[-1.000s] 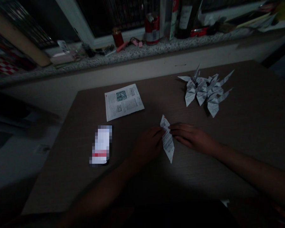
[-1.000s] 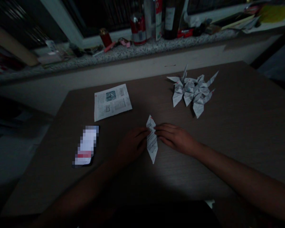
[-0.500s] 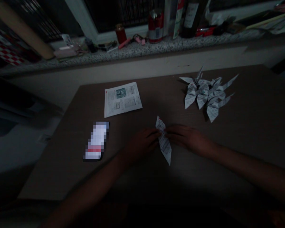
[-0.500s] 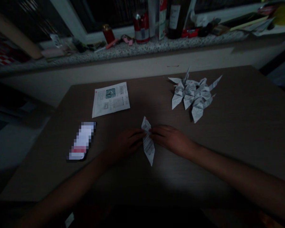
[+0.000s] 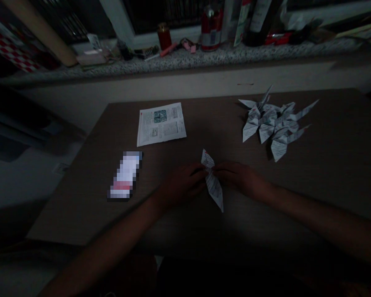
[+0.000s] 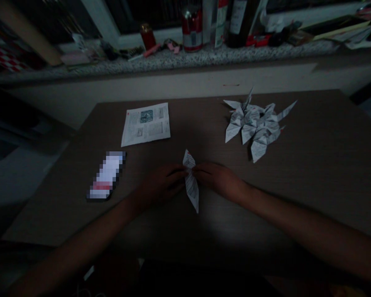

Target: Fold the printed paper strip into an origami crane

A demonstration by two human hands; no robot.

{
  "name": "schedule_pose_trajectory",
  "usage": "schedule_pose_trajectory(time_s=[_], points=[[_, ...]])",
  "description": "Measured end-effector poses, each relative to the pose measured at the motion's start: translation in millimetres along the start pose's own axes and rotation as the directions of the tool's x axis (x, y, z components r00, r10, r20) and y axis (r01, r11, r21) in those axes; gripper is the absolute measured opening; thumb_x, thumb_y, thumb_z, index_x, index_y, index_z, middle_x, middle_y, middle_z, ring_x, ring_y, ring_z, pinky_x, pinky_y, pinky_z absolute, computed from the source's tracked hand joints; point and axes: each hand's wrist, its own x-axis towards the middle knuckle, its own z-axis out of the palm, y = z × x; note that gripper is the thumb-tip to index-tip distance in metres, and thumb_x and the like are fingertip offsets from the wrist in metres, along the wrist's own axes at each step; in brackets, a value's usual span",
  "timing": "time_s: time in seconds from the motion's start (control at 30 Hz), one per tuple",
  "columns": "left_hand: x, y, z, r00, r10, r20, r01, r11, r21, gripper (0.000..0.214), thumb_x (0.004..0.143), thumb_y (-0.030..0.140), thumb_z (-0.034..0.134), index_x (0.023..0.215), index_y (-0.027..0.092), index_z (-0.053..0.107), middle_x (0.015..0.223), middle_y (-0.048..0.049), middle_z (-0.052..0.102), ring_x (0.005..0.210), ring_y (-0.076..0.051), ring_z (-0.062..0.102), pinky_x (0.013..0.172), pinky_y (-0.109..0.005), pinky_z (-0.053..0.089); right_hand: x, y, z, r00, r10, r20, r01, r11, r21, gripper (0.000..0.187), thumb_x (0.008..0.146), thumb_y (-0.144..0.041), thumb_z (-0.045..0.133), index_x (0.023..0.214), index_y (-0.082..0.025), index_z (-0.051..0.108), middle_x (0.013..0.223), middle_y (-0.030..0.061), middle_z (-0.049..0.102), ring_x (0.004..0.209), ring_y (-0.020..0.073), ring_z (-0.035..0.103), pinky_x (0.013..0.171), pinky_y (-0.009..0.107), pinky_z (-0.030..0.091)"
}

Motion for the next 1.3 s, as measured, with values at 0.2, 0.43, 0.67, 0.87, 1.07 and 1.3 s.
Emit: schedule_pose_trajectory(time_s=[0.2, 0.43, 0.67, 0.87, 1.07, 1.3], points=[[4.0, 6.5, -0.1, 1.0, 0.025, 0.013, -0.027, 0.985, 0.168, 0.027, 0.1, 0.029, 0.062, 0.125, 0.019, 0.064, 0.131, -0.0128, 0.065, 0.117, -0.03, 0.064, 0.1, -0.047, 0.054, 0.0, -9.3, 5.7, 0.991, 0.057, -0.124, -0.051, 0.998, 0.048, 0.02, 0.101, -0.018, 0.059, 0.114, -0.021, 0.073, 0.122, 0.0122, 0.074, 0.11, 0.0246, 0.072, 0.093, 0.041, 0.061], [3.7, 9.3, 4.8, 1.0, 0.027, -0.004, -0.026, 0.98, 0.198, 0.022, 0.101, 0.022, 0.061, 0.122, 0.017, 0.066, 0.126, -0.0131, 0.068, 0.115, -0.028, 0.066, 0.096, -0.044, 0.056, -1.6, -13.4, 4.7, 0.996, 0.034, -0.084, -0.037, 0.999, -0.032, 0.025, 0.101, -0.02, 0.058, 0.121, -0.024, 0.072, 0.125, 0.0109, 0.074, 0.115, 0.027, 0.071, 0.095, 0.044, 0.061], [0.4, 6.0, 6.8, 0.998, -0.005, -0.055, 0.011, 0.995, 0.094, 0.019, 0.101, 0.02, 0.062, 0.119, 0.018, 0.067, 0.125, -0.0095, 0.07, 0.112, -0.026, 0.068, 0.094, -0.041, 0.057, -1.1, -16.0, 2.8, 0.996, 0.04, -0.082, -0.043, 0.998, -0.036, 0.02, 0.101, -0.017, 0.056, 0.114, -0.021, 0.071, 0.124, 0.0125, 0.073, 0.113, 0.0265, 0.071, 0.094, 0.043, 0.061], [3.6, 8.9, 4.8, 0.999, -0.045, -0.024, 0.046, 0.998, 0.044, 0.019, 0.099, 0.019, 0.063, 0.118, 0.018, 0.066, 0.125, -0.0099, 0.069, 0.112, -0.026, 0.066, 0.096, -0.042, 0.056, 1.7, -15.1, 6.9, 0.991, 0.078, -0.112, -0.075, 0.997, 0.035, 0.02, 0.098, -0.015, 0.058, 0.113, -0.021, 0.069, 0.121, 0.013, 0.071, 0.113, 0.0278, 0.069, 0.095, 0.045, 0.059], [7.6, 7.0, 9.5, 0.982, -0.16, -0.106, 0.149, 0.984, -0.099, 0.015, 0.1, 0.024, 0.062, 0.114, 0.02, 0.067, 0.127, -0.009, 0.066, 0.115, -0.025, 0.064, 0.098, -0.042, 0.055, 7.3, -18.3, 5.1, 0.985, 0.136, -0.105, -0.133, 0.99, 0.039, 0.015, 0.102, -0.024, 0.057, 0.111, -0.021, 0.068, 0.116, 0.0123, 0.069, 0.11, 0.0269, 0.067, 0.095, 0.045, 0.058], [12.0, 6.2, 8.8, 0.969, -0.228, -0.093, 0.206, 0.957, -0.203, 0.009, 0.102, 0.025, 0.06, 0.101, 0.019, 0.067, 0.126, -0.0076, 0.067, 0.113, -0.023, 0.066, 0.098, -0.04, 0.055, 13.4, -17.0, 4.9, 0.983, 0.154, -0.103, -0.154, 0.988, 0.008, 0.01, 0.102, -0.025, 0.057, 0.1, -0.02, 0.065, 0.111, 0.0131, 0.067, 0.107, 0.0279, 0.065, 0.095, 0.046, 0.057]])
